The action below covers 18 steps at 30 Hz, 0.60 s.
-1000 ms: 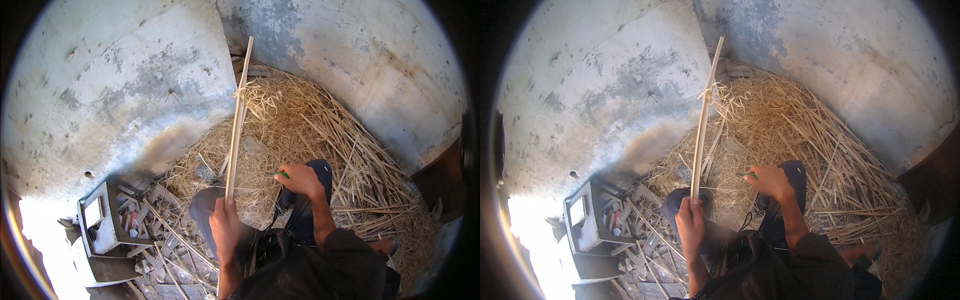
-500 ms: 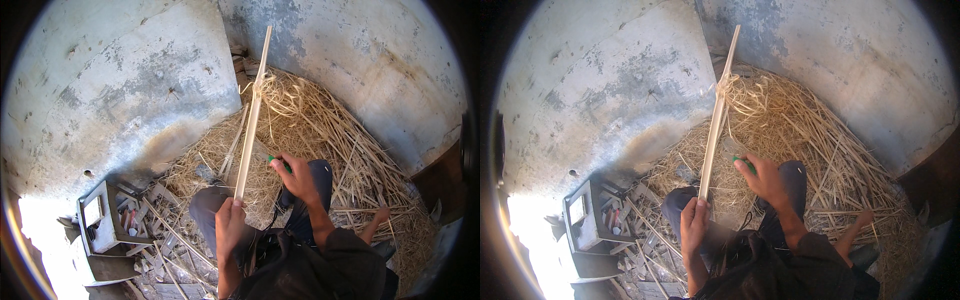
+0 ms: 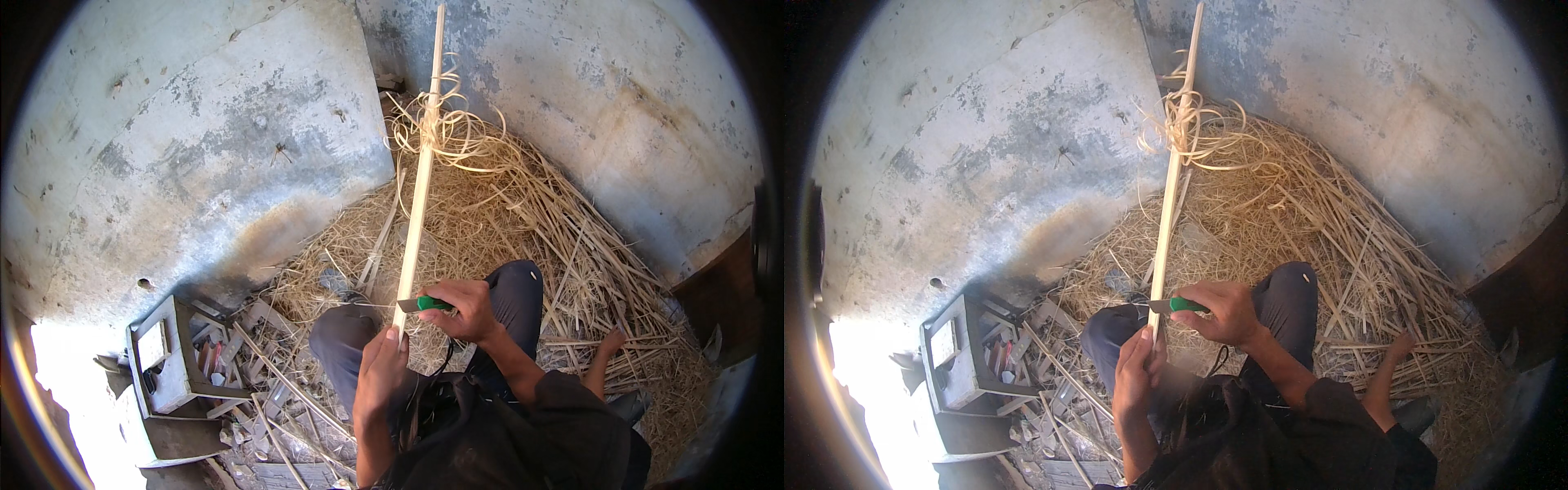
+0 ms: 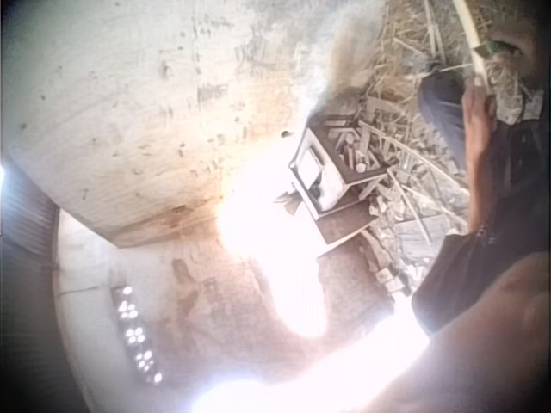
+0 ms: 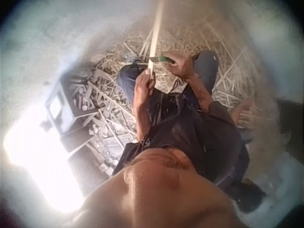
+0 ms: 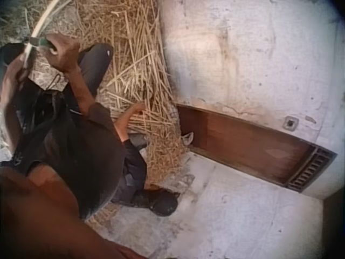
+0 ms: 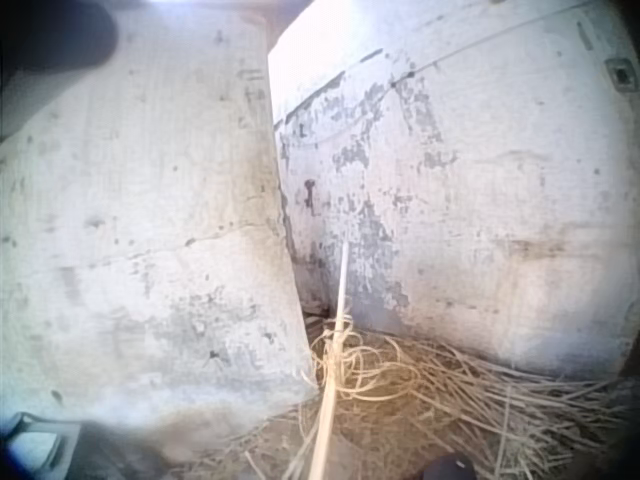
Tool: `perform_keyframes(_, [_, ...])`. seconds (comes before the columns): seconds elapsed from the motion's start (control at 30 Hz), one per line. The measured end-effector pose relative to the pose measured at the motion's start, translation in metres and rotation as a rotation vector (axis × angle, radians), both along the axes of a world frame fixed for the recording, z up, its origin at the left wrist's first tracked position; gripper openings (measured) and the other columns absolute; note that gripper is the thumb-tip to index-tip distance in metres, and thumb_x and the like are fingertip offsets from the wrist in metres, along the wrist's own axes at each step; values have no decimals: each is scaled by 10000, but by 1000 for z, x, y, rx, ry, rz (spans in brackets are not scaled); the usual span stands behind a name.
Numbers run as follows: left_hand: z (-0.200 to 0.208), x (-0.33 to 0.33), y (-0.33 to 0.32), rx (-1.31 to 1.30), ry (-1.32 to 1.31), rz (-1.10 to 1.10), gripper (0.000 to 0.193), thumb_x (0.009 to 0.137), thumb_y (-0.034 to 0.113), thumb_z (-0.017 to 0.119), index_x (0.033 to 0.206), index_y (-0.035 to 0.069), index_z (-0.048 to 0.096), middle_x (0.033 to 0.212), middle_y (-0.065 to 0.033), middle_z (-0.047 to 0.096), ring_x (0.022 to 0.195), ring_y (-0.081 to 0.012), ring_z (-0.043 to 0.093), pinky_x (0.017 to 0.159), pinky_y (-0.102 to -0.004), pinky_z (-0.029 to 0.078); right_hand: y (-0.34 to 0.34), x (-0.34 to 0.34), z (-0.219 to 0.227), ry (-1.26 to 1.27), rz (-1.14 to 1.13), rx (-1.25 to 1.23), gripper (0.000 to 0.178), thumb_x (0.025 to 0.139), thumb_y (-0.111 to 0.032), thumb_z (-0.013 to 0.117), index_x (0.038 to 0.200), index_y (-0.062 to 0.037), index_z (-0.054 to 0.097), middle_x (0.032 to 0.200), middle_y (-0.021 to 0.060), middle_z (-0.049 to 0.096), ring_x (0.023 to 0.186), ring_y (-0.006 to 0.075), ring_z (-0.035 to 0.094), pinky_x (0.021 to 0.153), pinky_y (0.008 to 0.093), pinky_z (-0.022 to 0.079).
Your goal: The person sits on a straw-covered floor and uses a green-handled knife to shave a long bamboo pole. They hold the pole with their left hand and repeatedly scrape the surface with the knife in their right hand, creating thin wood shavings that fall onto the straw.
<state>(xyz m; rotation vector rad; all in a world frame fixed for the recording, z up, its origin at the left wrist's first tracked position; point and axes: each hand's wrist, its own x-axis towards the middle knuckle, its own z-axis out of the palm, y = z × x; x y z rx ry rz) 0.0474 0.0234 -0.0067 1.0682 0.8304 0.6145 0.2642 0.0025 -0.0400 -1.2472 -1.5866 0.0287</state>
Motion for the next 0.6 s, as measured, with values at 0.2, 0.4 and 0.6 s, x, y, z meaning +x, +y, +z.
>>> perform_keyframes(0.2, [1,3,-3,62,24,20,413,1182,422,407,974,107,574,687,75,409,559,-46,337,507,-251,246,4,3,1,-71,-33,56,360,913,-415,873,1039,-84,813,801,40,767,658,212,748,566,344,560])
perform_keyframes(0.4, [-5,-6,-1,49,45,-9,427,1193,426,412,985,90,574,782,66,432,673,-61,365,598,-262,298,2,3,8,-111,-57,22,374,898,-420,879,988,-65,806,804,63,779,662,241,757,593,348,565])
perform_keyframes(0.6, [-7,-7,-4,25,36,-1,439,1183,456,409,965,108,565,766,74,413,652,-54,348,582,-263,267,0,4,13,-183,-78,10,364,889,-421,885,986,-78,810,783,38,769,624,220,732,555,342,536])
